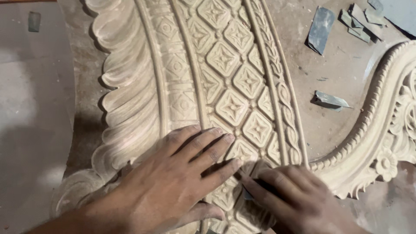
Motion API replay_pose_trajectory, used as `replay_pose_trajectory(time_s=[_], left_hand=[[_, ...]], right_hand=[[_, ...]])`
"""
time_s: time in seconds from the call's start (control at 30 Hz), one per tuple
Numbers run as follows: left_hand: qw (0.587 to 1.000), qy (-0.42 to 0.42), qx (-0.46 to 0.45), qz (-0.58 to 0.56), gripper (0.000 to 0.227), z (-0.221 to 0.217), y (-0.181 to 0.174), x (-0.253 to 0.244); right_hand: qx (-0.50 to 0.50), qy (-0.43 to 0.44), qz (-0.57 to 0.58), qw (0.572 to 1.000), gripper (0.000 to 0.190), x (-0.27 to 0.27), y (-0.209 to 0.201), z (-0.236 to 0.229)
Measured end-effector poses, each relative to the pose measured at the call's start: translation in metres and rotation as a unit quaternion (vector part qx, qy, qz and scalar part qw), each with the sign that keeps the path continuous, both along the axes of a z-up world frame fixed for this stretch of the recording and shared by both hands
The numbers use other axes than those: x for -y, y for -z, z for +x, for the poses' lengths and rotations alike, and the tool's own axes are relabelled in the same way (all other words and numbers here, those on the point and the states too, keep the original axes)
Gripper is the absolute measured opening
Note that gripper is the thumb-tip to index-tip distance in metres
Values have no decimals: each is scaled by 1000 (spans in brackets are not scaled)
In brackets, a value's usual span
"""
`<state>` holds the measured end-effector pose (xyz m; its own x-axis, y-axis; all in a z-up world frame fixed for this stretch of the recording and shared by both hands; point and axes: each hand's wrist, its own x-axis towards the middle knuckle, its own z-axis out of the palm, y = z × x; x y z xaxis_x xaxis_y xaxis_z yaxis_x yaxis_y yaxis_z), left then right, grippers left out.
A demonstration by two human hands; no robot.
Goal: The person uses a small handheld tool to carve and refine a decorative pattern on a large ornamental panel. They repeatedly scrape and smooth the raised diamond and scroll motifs, moving along the panel's length while holding the piece steady with the other hand.
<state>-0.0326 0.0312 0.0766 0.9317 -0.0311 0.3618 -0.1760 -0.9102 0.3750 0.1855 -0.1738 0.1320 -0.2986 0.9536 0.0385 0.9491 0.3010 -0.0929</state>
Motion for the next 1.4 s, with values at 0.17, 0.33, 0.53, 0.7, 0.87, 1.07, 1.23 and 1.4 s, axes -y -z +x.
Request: replay_pose_trajectory(time_s=[0.17, 0.33, 0.53, 0.7, 0.87, 1.07, 1.23, 1.4], left_hand=[[1000, 7, -17, 12, 75, 4, 2, 1], [999, 4, -49, 3, 73, 2, -3, 1], [999, 22, -41, -19, 71, 3, -4, -2], [998, 34, -34, -27, 73, 3, -2, -3], [998, 31, -30, -39, 67, -2, 2, -6], [999, 0, -3, -39, 69, 1, 0, -3], [998, -26, -31, -37, 65, 0, -9, -1], [999, -42, -7, -20, 65, 1, -13, -1]], right_hand=[[-21, 160, -20, 987, 66, 4, 9, 22], [-48, 154, 25, 987, 62, -7, 22, 13], [-33, 123, 5, 992, 67, -16, 2, -3], [-21, 78, -22, 996, 75, -18, -3, -1], [32, 45, 5, 998, 73, -26, -5, 0], [47, 49, -18, 998, 72, -24, -7, 1], [-7, 86, -16, 996, 67, -13, 1, -11], [-20, 92, 17, 995, 57, -13, 10, -18]])
